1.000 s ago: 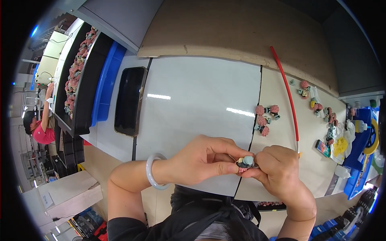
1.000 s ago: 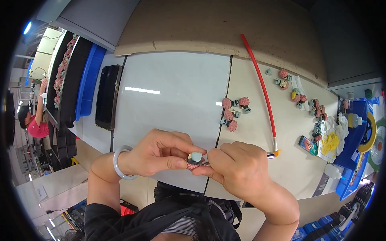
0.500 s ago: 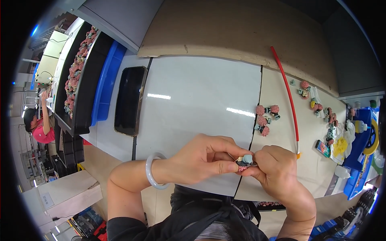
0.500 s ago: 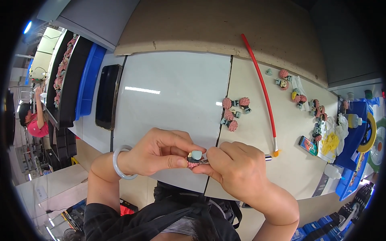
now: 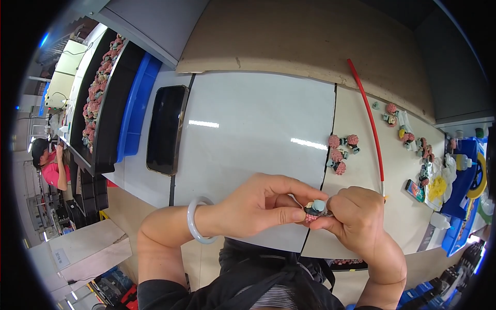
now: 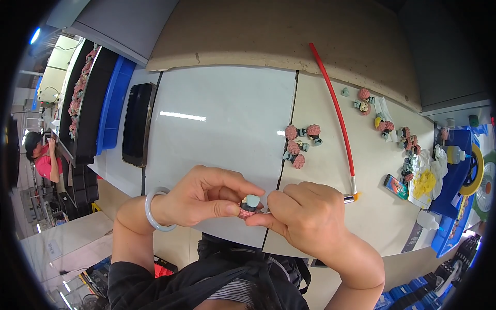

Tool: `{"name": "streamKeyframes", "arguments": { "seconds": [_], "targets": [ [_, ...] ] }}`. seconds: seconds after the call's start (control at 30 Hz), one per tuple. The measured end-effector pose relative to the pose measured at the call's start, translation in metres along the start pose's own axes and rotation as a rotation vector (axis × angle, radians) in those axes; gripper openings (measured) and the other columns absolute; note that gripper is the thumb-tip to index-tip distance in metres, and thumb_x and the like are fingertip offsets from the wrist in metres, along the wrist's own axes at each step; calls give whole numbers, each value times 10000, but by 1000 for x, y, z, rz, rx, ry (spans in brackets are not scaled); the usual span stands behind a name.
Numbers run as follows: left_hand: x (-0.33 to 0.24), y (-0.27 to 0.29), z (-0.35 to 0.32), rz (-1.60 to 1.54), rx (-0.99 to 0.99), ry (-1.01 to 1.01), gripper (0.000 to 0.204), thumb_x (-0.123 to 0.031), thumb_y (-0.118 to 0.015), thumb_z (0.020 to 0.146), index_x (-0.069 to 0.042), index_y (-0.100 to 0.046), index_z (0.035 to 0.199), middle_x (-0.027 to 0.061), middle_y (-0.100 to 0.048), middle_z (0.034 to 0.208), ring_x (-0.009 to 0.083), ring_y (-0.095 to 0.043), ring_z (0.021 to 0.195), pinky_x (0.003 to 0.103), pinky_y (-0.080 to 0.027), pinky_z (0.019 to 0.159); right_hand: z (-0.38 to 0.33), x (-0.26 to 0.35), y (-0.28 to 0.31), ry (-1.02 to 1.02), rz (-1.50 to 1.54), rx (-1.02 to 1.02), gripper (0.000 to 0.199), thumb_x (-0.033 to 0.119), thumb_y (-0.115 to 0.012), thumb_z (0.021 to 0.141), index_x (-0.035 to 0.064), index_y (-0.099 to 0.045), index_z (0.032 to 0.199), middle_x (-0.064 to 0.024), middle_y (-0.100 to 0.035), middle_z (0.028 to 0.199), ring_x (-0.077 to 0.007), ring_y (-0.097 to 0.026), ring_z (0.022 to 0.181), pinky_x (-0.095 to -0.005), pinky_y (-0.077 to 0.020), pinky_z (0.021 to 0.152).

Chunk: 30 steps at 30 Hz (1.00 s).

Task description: Assembling and detailing small toy figurine components at a factory workbench.

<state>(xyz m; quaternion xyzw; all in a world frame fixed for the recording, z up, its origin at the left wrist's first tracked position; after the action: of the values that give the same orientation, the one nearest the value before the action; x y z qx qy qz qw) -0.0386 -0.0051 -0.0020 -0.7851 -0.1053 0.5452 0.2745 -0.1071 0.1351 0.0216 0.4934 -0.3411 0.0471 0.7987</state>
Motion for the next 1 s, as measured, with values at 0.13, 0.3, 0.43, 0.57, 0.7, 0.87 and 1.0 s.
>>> {"name": "streamKeyframes", "arguments": {
  "seconds": [0.13, 0.3, 0.43, 0.57, 0.7, 0.87, 1.0],
  "targets": [
    [1, 1, -1, -65, -26, -15, 306, 67, -544, 813, 50, -531, 1119, 112, -580, 1009, 167, -585, 943, 268, -464, 845, -1, -1, 3, -16, -20, -17, 490, 480, -661, 624, 69, -414, 527, -46, -362, 464, -219, -393, 402, -317, -290, 378],
    [2, 2, -1, -72, 3, -34, 298, 73, -533, 818, 52, -528, 1116, 118, -581, 1020, 176, -586, 956, 272, -466, 857, -2, -1, 0, -17, -20, -14, 485, 478, -660, 630, 68, -420, 534, -46, -366, 471, -219, -388, 403, -319, -288, 380],
    [3, 2, 0, -74, -10, -41, 292, 76, -537, 816, 51, -526, 1106, 113, -575, 1020, 175, -586, 952, 271, -468, 855, 0, 0, -1, -6, -20, -4, 424, 427, -674, 643, 73, -449, 575, -33, -375, 487, -202, -400, 409, -308, -307, 378],
    [3, 2, 1, -90, -24, -51, 283, 80, -538, 814, 47, -525, 1094, 106, -569, 1011, 174, -586, 948, 269, -471, 851, -1, -1, -3, 2, -18, 1, 368, 378, -690, 653, 83, -473, 617, -20, -377, 493, -190, -415, 411, -298, -327, 376],
    [4, 2, -1, -62, -17, -52, 285, 89, -534, 811, 44, -527, 1092, 102, -567, 1000, 170, -585, 948, 266, -472, 852, -1, 1, -3, 23, -16, 26, 367, 366, -693, 657, 82, -464, 613, -24, -380, 494, -195, -417, 415, -302, -330, 377],
    [4, 3, 1, -45, -15, -52, 289, 89, -540, 810, 40, -526, 1095, 98, -563, 988, 164, -582, 948, 264, -472, 855, -2, 1, -3, -9, -4, 31, 362, 319, -704, 669, 77, -441, 618, -33, -386, 495, -203, -420, 422, -312, -336, 383],
    [4, 3, 0, -26, -49, -55, 291, 71, -560, 808, 38, -527, 1095, 90, -559, 959, 156, -586, 927, 254, -476, 830, -1, 3, -5, -32, -10, 39, 355, 292, -710, 669, 75, -433, 621, -37, -389, 501, -204, -427, 431, -312, -341, 388]
  ]
}}
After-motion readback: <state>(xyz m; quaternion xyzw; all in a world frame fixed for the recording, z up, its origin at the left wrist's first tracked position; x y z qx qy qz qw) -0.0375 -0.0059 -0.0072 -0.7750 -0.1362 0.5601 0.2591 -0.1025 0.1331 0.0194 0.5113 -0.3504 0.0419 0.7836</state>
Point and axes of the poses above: each hand's wrist, its own z-axis towards the middle knuckle, its own y-axis out of the back of the hand, x = y × z, the point moved 4 cm from there along z, towards the middle knuckle
